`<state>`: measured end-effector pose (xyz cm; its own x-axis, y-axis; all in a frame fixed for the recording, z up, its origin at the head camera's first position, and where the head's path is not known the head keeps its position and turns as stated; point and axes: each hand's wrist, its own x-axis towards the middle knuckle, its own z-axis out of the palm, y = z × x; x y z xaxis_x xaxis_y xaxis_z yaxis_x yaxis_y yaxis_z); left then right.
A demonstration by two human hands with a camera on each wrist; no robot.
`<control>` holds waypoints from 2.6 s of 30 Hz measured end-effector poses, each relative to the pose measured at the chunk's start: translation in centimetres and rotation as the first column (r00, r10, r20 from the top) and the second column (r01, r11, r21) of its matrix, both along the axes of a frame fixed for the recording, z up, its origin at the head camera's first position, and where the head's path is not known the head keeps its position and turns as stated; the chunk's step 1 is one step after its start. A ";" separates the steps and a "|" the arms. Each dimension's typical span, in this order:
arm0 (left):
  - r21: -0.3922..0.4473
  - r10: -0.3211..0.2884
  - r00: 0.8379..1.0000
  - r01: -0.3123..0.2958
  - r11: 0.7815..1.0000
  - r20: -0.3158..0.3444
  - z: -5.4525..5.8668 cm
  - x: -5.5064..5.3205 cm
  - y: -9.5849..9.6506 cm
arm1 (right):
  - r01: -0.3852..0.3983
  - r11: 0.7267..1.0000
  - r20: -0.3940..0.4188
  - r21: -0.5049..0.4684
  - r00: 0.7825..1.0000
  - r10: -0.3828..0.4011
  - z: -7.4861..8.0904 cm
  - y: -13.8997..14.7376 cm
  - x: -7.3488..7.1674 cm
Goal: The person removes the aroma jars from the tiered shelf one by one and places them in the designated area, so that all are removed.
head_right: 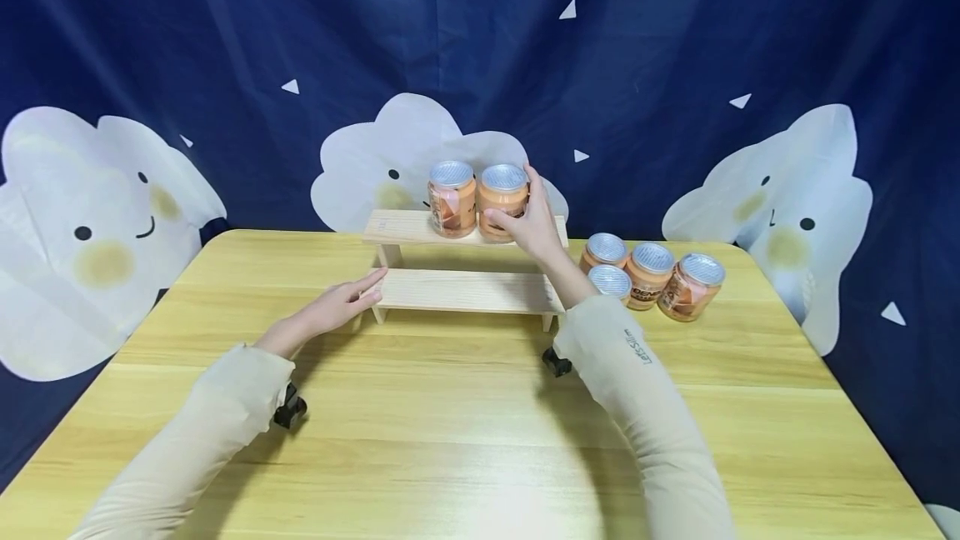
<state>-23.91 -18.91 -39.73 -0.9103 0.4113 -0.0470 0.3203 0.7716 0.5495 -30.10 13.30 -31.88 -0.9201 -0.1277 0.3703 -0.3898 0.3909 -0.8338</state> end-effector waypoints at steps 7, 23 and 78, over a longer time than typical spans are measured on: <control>-0.002 0.000 1.000 0.000 1.000 -0.007 0.0 -0.1 0.0 | 0.079 0.996 -0.022 0.036 0.997 -0.078 0.0 0.8 1.8; 0.003 0.000 1.000 0.000 1.000 -0.015 -0.2 0.0 0.1 | 0.100 0.994 -0.082 0.045 0.992 -0.096 -0.7 6.5 7.1; 0.025 -0.006 1.000 0.006 1.000 -0.003 -0.3 0.1 0.2 | 0.062 0.964 0.125 0.257 0.987 -0.097 -6.3 19.5 10.1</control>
<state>-23.76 -18.76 -39.98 -0.9078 0.4181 -0.0337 0.3270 0.7556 0.5676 -20.00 32.79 -38.16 -0.9702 -0.1252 0.2073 -0.2396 0.6201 -0.7470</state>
